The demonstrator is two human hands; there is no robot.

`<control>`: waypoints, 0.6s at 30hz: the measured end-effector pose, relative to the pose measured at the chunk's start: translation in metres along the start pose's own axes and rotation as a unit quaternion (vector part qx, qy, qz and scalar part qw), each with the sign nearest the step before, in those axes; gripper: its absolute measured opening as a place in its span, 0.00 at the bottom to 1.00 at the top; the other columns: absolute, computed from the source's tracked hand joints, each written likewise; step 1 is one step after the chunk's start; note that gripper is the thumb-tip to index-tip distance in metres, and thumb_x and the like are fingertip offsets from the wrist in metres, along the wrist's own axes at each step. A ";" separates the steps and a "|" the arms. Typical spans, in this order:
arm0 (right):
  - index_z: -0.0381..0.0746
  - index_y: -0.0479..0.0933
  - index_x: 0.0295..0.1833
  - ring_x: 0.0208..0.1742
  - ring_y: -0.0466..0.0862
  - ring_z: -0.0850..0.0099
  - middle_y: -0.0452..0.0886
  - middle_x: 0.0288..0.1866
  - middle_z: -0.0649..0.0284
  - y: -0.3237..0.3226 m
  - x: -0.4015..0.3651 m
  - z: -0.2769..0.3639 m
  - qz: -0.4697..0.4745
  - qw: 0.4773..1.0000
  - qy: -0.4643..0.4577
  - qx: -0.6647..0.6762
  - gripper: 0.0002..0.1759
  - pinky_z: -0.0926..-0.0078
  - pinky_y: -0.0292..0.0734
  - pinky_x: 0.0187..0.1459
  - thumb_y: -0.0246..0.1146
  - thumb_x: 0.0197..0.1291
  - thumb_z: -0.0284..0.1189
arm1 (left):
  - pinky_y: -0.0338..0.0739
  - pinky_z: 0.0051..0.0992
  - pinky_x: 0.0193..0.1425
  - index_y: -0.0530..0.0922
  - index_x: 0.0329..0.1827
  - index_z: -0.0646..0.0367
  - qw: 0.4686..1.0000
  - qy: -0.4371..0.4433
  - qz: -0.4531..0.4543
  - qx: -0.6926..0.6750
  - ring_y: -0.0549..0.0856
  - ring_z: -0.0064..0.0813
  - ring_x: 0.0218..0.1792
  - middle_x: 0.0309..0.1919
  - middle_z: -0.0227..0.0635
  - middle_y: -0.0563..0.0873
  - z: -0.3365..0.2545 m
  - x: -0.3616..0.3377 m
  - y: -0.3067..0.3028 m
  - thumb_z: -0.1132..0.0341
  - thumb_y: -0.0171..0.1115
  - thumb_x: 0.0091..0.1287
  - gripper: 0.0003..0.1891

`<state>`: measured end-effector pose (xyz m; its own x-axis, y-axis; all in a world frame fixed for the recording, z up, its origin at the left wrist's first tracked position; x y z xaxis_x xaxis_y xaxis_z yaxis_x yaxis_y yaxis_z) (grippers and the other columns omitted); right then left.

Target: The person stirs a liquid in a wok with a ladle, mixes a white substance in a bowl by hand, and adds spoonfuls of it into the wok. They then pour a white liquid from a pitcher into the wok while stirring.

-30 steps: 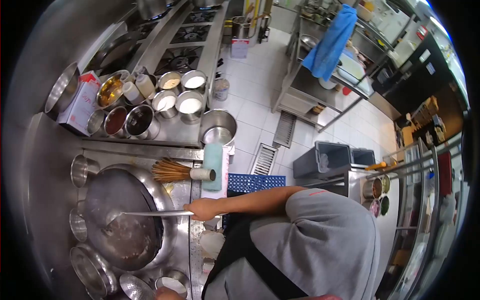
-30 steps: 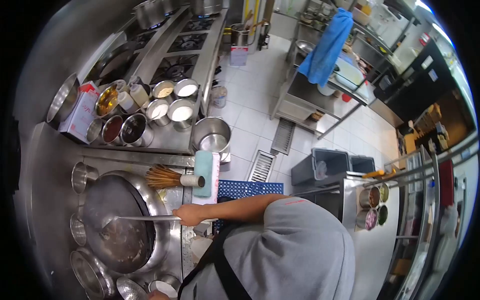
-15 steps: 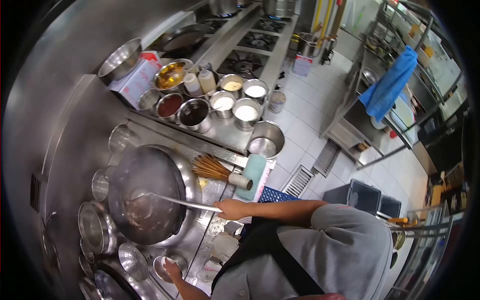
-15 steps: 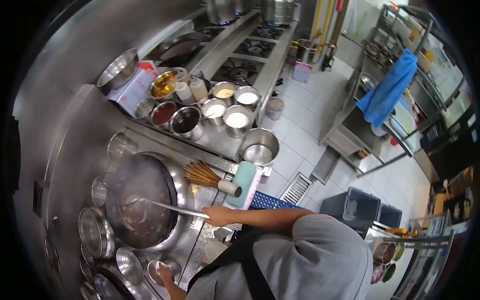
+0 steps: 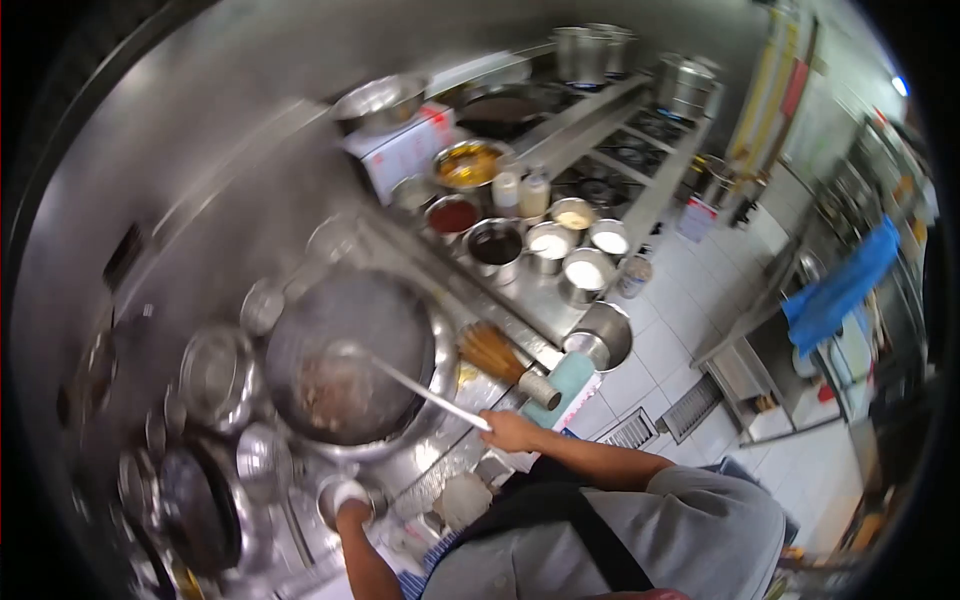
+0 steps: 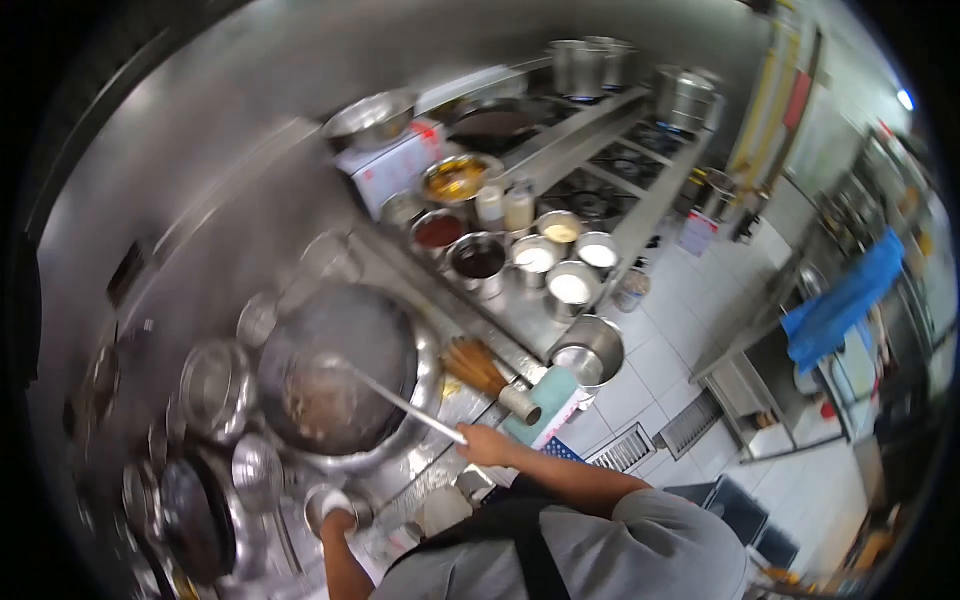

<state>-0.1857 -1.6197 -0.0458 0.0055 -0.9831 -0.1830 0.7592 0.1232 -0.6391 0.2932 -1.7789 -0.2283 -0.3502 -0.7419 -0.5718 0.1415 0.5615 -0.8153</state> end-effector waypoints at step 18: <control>0.35 0.76 0.51 0.15 0.73 0.80 0.73 0.20 0.69 0.014 0.010 0.005 0.045 0.985 0.092 0.137 0.09 0.76 0.67 0.17 0.62 0.71 0.28 | 0.81 0.41 0.60 0.86 0.51 0.69 0.988 -0.018 0.014 -0.152 0.87 0.59 0.49 0.48 0.59 0.88 -0.046 -0.063 -0.031 0.62 0.60 0.59 0.22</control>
<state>-0.1715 -1.6281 -0.0530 -0.0172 -0.9256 -0.3780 0.9081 0.1437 -0.3933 0.2684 -1.7331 -0.1630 -0.3170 -0.7340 -0.6006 -0.1360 0.6619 -0.7372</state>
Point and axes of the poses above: each hand's wrist, its own x-axis towards the middle knuckle, its own y-axis out of the palm, z = x × y, the point moved 3 cm from there along x, towards the middle knuckle
